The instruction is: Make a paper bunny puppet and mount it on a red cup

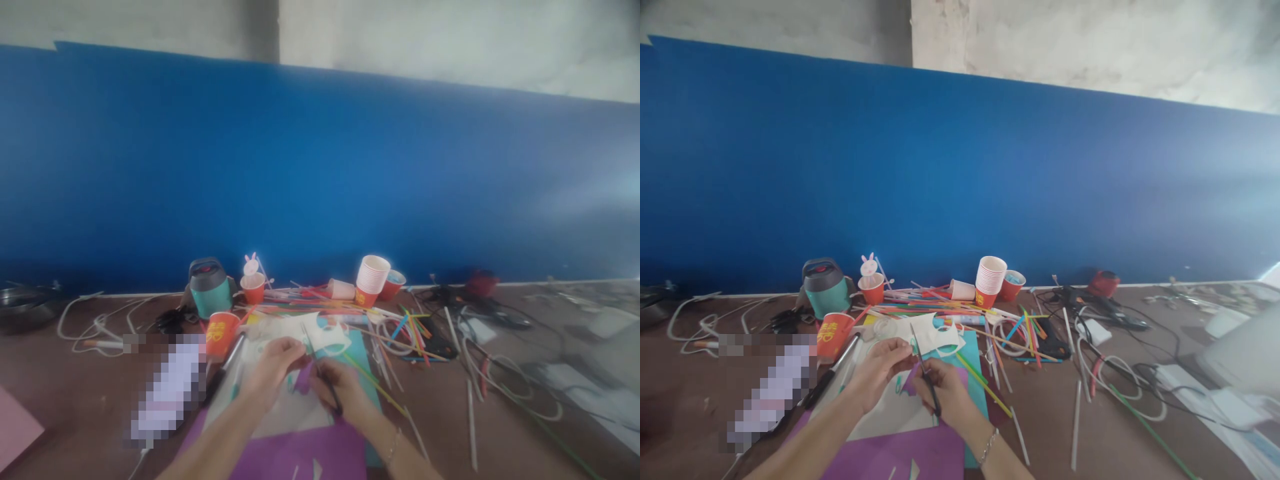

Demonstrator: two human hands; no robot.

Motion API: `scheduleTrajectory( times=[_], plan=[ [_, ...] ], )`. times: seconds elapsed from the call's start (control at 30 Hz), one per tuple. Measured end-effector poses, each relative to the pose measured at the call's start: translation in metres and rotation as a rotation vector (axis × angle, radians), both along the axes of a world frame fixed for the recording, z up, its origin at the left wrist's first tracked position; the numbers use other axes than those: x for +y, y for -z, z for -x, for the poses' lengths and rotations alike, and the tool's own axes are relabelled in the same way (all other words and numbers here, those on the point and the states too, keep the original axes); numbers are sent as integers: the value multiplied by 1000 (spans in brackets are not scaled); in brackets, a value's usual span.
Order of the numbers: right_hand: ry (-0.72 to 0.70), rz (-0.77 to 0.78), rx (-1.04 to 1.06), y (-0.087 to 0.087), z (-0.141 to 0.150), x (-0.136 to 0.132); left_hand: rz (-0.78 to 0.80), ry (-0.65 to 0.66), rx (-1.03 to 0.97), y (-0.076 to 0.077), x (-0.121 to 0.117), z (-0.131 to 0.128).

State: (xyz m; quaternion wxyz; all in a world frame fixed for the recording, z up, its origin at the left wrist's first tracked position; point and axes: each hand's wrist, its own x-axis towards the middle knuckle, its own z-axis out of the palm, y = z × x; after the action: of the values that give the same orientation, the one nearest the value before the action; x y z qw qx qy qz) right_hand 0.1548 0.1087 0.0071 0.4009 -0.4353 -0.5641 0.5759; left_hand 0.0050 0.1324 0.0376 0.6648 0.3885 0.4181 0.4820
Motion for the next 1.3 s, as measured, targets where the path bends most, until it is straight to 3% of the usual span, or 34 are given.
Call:
scheduleTrajectory(
  times=[0.17, 0.4, 0.7, 1.03, 1.3],
  plan=[
    [2, 11, 60, 12, 0, 3, 2, 21, -7, -1, 0, 1],
    [19, 17, -20, -4, 1, -2, -23, 73, 8, 3, 1, 1],
    [8, 4, 40, 6, 1, 2, -16, 89, 1, 4, 3, 2],
    [8, 44, -18, -8, 0, 0, 11, 118, 54, 1, 4, 5],
    [20, 51, 25, -6, 2, 0, 21, 122, 49, -2, 5, 6]
  ],
)
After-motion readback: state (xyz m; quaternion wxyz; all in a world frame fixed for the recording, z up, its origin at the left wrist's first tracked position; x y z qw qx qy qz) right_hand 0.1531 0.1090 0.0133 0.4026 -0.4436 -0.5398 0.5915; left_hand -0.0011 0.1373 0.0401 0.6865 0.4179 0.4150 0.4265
